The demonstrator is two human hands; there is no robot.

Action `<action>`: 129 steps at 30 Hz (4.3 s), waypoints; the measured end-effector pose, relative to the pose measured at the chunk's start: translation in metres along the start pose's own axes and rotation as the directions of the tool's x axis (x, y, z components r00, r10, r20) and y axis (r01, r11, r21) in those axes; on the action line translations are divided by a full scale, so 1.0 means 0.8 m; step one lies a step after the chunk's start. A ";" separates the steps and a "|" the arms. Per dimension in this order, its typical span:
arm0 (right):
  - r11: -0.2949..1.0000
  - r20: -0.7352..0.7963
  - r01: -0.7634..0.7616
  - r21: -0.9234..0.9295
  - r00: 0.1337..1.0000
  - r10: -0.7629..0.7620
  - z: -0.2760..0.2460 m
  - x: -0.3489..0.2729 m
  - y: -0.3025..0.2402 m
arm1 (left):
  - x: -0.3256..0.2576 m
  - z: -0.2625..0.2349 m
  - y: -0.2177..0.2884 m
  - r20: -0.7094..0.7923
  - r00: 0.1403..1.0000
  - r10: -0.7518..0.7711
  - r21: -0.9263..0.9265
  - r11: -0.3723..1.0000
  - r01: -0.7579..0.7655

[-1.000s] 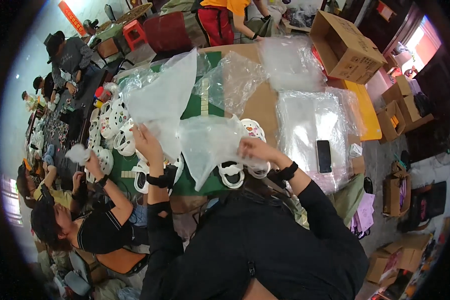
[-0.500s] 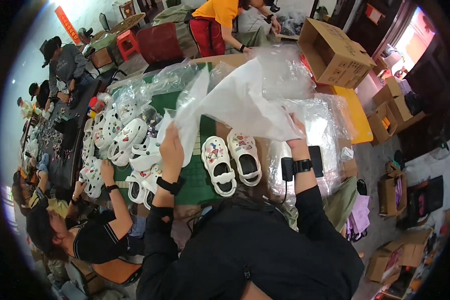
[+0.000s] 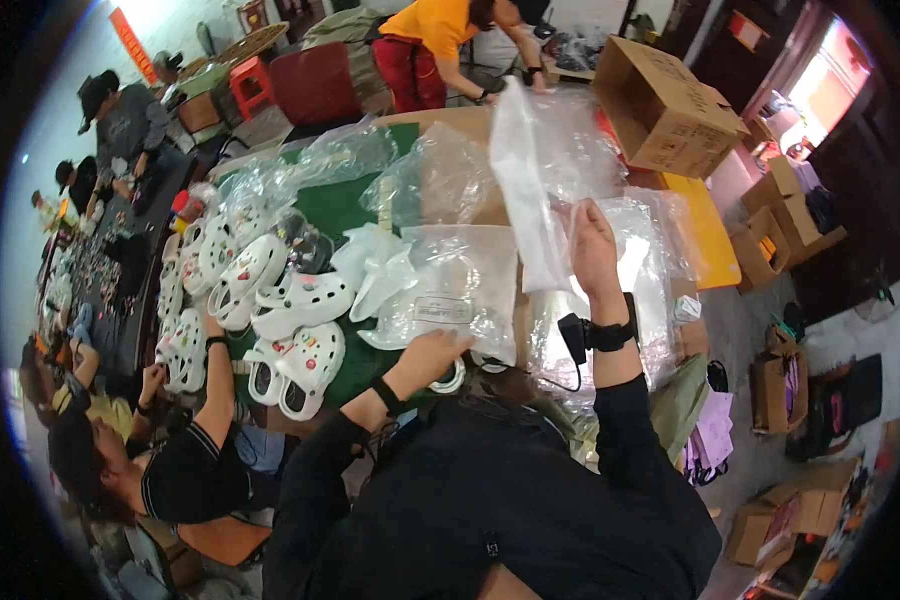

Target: Packing several pairs of white and black clogs/sandals into plastic bags at a production or distribution station.

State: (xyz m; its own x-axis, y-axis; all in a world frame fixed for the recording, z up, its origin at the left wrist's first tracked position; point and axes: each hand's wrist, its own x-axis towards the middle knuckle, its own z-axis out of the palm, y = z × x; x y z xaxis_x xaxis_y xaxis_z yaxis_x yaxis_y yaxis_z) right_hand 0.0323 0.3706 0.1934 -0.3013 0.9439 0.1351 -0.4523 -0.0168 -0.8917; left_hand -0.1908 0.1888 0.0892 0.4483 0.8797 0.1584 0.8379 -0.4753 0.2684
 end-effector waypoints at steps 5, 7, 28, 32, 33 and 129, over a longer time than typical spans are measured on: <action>0.896 0.479 -0.021 -0.444 0.839 0.257 0.064 -0.011 0.037 | -0.008 0.016 0.001 0.028 1.000 -0.012 0.032 0.999 0.011; 0.817 0.558 -0.005 -0.577 0.727 0.399 0.044 0.000 0.088 | -0.008 0.016 0.004 0.034 0.999 -0.028 0.037 0.999 0.027; 0.330 0.444 0.311 -0.891 0.748 0.493 0.002 -0.111 0.127 | -0.039 0.038 -0.202 -0.043 0.651 -0.758 0.117 0.643 0.757; 0.541 0.566 0.376 -0.752 0.789 0.238 0.030 -0.109 0.158 | -0.044 0.052 -0.204 -0.203 0.578 -0.790 -0.027 0.595 0.803; 0.548 0.582 0.384 -0.743 0.775 0.246 0.042 -0.109 0.165 | -0.049 0.053 -0.201 -0.419 0.539 -0.730 -0.072 0.619 0.782; 0.699 -0.280 -0.381 -0.606 0.924 0.261 -0.011 0.007 0.189 | -0.078 0.014 -0.069 0.085 0.985 -0.153 0.018 0.988 0.152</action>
State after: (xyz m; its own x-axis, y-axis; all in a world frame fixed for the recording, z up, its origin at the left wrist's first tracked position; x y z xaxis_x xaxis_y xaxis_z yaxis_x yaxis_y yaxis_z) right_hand -0.0301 0.3763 0.0554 -0.1614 0.9600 -0.2288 0.3072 -0.1715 -0.9361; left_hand -0.2618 0.1605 0.0540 0.3396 0.9400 0.0339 0.9018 -0.3356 0.2722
